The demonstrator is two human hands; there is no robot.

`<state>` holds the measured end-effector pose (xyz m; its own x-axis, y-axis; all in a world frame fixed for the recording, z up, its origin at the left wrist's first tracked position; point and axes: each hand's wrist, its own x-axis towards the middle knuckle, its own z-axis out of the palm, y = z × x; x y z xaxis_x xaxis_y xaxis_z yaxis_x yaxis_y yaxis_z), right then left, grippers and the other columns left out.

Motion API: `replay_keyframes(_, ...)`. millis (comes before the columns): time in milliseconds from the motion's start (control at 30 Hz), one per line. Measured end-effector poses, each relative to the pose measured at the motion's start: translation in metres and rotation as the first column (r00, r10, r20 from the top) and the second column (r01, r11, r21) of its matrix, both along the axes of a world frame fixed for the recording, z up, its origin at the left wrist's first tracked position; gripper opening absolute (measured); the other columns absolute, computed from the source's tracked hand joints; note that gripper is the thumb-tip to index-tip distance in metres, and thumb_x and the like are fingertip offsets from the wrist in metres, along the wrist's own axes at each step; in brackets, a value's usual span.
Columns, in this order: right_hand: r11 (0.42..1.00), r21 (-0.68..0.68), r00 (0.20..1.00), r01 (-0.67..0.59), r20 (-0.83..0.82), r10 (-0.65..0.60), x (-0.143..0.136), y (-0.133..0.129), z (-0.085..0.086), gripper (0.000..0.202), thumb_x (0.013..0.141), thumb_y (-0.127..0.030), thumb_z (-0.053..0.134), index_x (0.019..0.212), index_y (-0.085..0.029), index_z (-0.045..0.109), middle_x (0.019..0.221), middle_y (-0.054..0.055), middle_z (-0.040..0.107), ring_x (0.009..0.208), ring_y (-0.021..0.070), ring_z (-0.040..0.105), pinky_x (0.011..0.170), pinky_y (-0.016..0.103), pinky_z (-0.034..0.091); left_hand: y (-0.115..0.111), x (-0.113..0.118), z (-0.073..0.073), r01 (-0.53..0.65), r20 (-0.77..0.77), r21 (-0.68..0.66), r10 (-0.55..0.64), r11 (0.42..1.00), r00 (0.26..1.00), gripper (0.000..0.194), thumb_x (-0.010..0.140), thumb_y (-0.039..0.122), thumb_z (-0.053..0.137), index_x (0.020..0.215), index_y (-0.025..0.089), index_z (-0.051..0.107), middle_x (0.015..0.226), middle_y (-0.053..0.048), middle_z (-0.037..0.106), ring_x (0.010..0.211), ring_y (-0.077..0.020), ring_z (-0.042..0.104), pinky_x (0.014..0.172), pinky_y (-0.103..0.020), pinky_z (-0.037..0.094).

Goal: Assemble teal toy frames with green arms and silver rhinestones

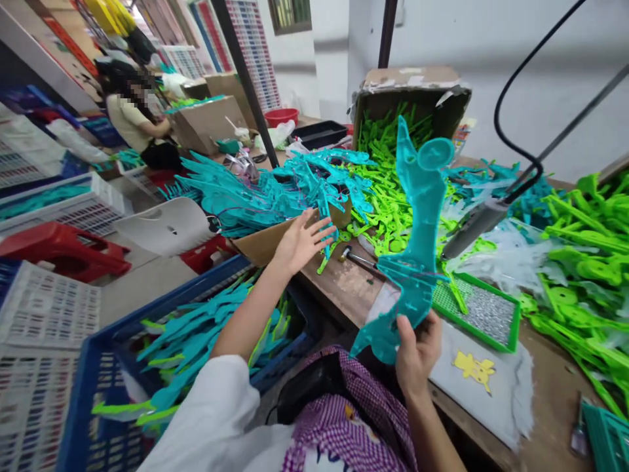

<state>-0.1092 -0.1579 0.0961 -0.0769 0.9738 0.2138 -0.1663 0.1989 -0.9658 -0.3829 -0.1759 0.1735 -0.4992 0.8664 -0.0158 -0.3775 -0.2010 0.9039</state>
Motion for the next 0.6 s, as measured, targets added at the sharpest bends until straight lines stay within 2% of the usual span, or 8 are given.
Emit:
replay_keyframes(100, 0.999, -0.033, 0.998, -0.017, 0.066, 0.019, 0.034, -0.005, -0.031, 0.035, 0.076, -0.035, 0.070, 0.106, -0.021, 0.059, 0.091, 0.003, 0.068, 0.079, 0.0171, 0.065, 0.072, 0.032, 0.051, 0.017, 0.028, -0.004, 0.028, -0.098, 0.146, -0.014, 0.989, 0.995, 0.055, 0.083, 0.046, 0.064, 0.133, 0.027, 0.051, 0.140, -0.007, 0.053, 0.124, -0.0253, 0.054, 0.107, -0.043, 0.040)
replay_keyframes(200, 0.992, -0.106, 0.987, 0.067, 0.153, -0.050, 0.074, -0.015, -0.071, 0.036, 0.077, -0.037, 0.068, 0.107, -0.020, 0.062, 0.099, 0.007, 0.069, 0.089, 0.0208, 0.066, 0.080, 0.036, 0.052, 0.013, 0.083, -0.055, 0.057, -0.257, 0.130, -0.022, 0.990, 0.966, 0.053, 0.080, 0.043, 0.069, 0.127, 0.021, 0.059, 0.135, -0.010, 0.057, 0.125, -0.0277, 0.054, 0.109, -0.041, 0.038)
replay_keyframes(267, 0.964, -0.095, 0.956, 0.250, 0.184, -0.230, 0.101, -0.029, -0.095, 0.037, 0.072, -0.038, 0.072, 0.103, -0.019, 0.063, 0.098, 0.006, 0.069, 0.087, 0.0213, 0.065, 0.080, 0.037, 0.051, -0.003, 0.123, -0.092, 0.252, -0.319, -0.011, -0.243, 0.968, 0.916, 0.055, 0.083, 0.045, 0.065, 0.132, 0.021, 0.057, 0.134, -0.012, 0.058, 0.121, -0.0291, 0.056, 0.106, -0.044, 0.042)
replay_keyframes(333, 0.872, -0.077, 0.868, 0.484, 0.168, -0.467, 0.123, -0.044, -0.111, 0.038, 0.069, -0.038, 0.074, 0.100, -0.019, 0.063, 0.092, 0.004, 0.067, 0.080, 0.0187, 0.063, 0.076, 0.034, 0.051, -0.022, 0.158, -0.119, 0.417, -0.403, -0.140, -0.436, 0.898, 0.804, 0.056, 0.087, 0.047, 0.060, 0.136, 0.022, 0.053, 0.137, -0.014, 0.055, 0.120, -0.0292, 0.057, 0.103, -0.045, 0.044)
replay_keyframes(400, 0.751, -0.096, 0.756, 0.653, 0.138, -0.640, 0.137, -0.051, -0.115, 0.035, 0.072, -0.038, 0.071, 0.101, -0.020, 0.062, 0.091, 0.003, 0.065, 0.077, 0.0160, 0.060, 0.073, 0.031, 0.049, -0.033, 0.186, -0.131, 0.549, -0.487, -0.242, -0.590, 0.800, 0.644, 0.060, 0.087, 0.047, 0.058, 0.140, 0.022, 0.048, 0.140, -0.013, 0.052, 0.126, -0.0286, 0.052, 0.109, -0.045, 0.038)
replay_keyframes(467, 0.683, -0.130, 0.695, 0.719, 0.135, -0.706, 0.143, -0.043, -0.108, 0.035, 0.077, -0.038, 0.066, 0.107, -0.021, 0.060, 0.097, 0.003, 0.063, 0.081, 0.0157, 0.060, 0.075, 0.030, 0.049, -0.029, 0.211, -0.133, 0.648, -0.524, -0.343, -0.711, 0.680, 0.469, 0.074, 0.082, 0.049, 0.065, 0.146, 0.021, 0.040, 0.147, -0.014, 0.044, 0.134, -0.0302, 0.042, 0.113, -0.046, 0.033)
replay_keyframes(533, 0.674, -0.149, 0.690, 0.724, 0.160, -0.706, 0.142, -0.019, -0.095, 0.040, 0.081, -0.040, 0.061, 0.115, -0.021, 0.057, 0.107, 0.005, 0.063, 0.091, 0.0176, 0.061, 0.082, 0.032, 0.049, -0.011, 0.235, -0.133, 0.705, -0.519, -0.402, -0.780, 0.584, 0.350, 0.093, 0.072, 0.050, 0.074, 0.149, 0.018, 0.032, 0.152, -0.017, 0.035, 0.139, -0.0332, 0.035, 0.114, -0.049, 0.029)
replay_keyframes(600, 0.706, -0.167, 0.725, 0.689, 0.188, -0.663, 0.136, 0.017, -0.084, 0.046, 0.084, -0.044, 0.055, 0.123, -0.020, 0.052, 0.115, 0.008, 0.062, 0.100, 0.0198, 0.061, 0.088, 0.036, 0.049, 0.015, 0.257, -0.138, 0.755, -0.491, -0.363, -0.801, 0.546, 0.343, 0.098, 0.068, 0.045, 0.079, 0.148, 0.015, 0.031, 0.149, -0.018, 0.039, 0.134, -0.0334, 0.041, 0.112, -0.048, 0.033)
